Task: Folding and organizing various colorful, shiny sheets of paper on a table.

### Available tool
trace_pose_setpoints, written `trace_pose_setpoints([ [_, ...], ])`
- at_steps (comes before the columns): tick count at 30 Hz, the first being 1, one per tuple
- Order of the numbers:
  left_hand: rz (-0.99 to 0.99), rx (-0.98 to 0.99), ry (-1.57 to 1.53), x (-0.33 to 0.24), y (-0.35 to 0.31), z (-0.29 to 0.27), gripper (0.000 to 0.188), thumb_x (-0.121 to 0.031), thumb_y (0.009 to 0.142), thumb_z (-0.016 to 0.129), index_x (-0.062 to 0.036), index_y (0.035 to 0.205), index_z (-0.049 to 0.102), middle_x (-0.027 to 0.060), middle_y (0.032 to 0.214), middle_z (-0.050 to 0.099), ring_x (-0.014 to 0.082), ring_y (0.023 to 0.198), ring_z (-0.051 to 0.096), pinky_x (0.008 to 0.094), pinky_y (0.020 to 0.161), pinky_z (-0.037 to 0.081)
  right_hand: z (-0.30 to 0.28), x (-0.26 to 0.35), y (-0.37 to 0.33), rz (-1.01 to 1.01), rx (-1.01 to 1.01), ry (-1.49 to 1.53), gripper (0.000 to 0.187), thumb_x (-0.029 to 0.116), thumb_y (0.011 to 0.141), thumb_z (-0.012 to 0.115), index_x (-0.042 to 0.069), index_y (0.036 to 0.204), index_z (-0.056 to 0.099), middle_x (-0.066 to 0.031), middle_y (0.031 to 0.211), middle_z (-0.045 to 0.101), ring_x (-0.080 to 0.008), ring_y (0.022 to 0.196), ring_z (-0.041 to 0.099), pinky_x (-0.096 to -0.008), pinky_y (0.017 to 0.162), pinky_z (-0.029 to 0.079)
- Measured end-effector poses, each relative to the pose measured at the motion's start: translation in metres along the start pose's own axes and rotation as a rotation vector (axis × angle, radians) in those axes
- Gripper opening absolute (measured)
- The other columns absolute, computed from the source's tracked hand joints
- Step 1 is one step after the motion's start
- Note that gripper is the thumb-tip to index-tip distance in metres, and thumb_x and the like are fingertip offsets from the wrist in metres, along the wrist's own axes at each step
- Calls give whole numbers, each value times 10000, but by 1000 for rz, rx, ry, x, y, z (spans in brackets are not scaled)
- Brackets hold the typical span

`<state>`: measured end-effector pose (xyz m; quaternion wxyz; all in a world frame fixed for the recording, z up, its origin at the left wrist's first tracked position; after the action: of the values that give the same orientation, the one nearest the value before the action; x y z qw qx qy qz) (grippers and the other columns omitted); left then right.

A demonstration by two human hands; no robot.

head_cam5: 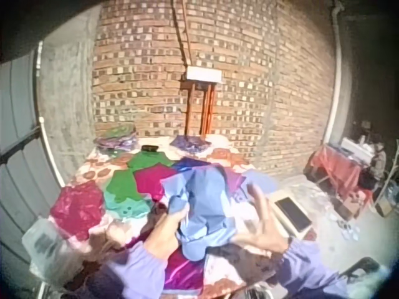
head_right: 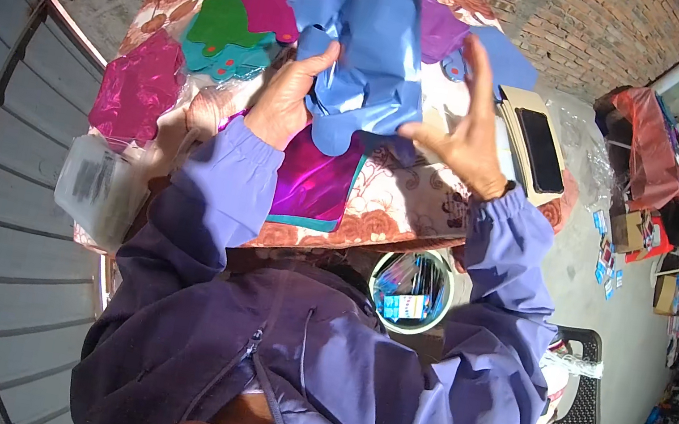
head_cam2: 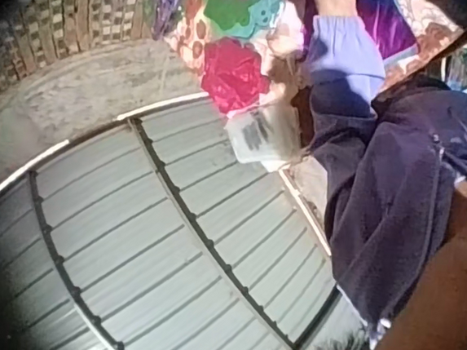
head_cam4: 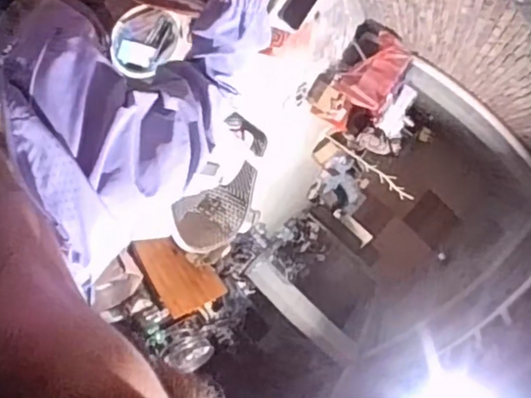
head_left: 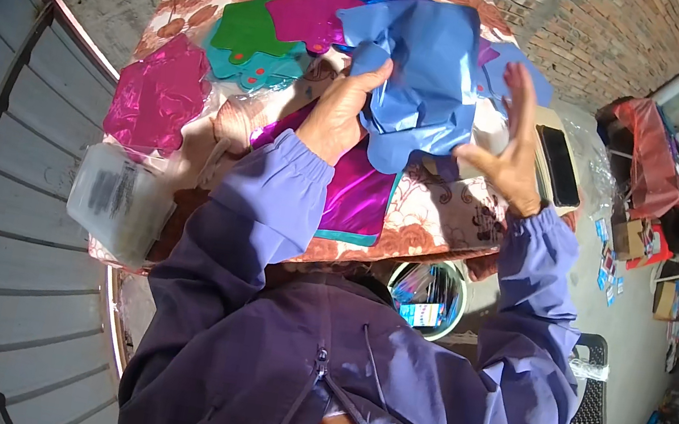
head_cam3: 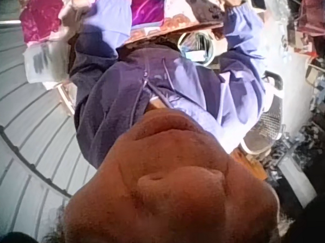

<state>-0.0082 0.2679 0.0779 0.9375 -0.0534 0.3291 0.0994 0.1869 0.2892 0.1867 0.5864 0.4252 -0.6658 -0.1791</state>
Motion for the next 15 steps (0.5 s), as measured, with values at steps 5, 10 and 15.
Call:
trace_pose_setpoints([
  [5,147,-78,127,-18,-28,18,390,-176,889,689,-33,1219,540,63,1145,612,186,1006,612,366,879,524,29,-19,-25,10,109,-218,460,148,817,713,-9,1236,607,-191,1203,627,-307,1167,567,-388,972,439],
  [10,283,-304,775,-107,-47,-42,392,-256,867,719,-13,1145,586,43,970,658,166,841,650,337,766,551,-66,-123,32,-53,-117,-554,386,-16,781,604,63,1152,675,-192,901,700,-185,752,674,-338,654,514],
  [15,275,-215,278,-166,-58,-112,323,-191,879,711,-21,1132,605,38,968,672,163,891,653,362,806,548,-141,-164,68,35,-222,-1134,413,79,780,575,199,1167,657,-170,863,694,-334,764,679,-448,655,517],
])
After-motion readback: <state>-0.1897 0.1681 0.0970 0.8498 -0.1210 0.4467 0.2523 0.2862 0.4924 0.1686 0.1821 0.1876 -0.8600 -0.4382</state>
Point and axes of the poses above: each hand's wrist, its own y-axis towards the middle knuckle, its own z-axis out of the palm, x = y × z, the point moved 9 cm from there along y, towards the middle knuckle
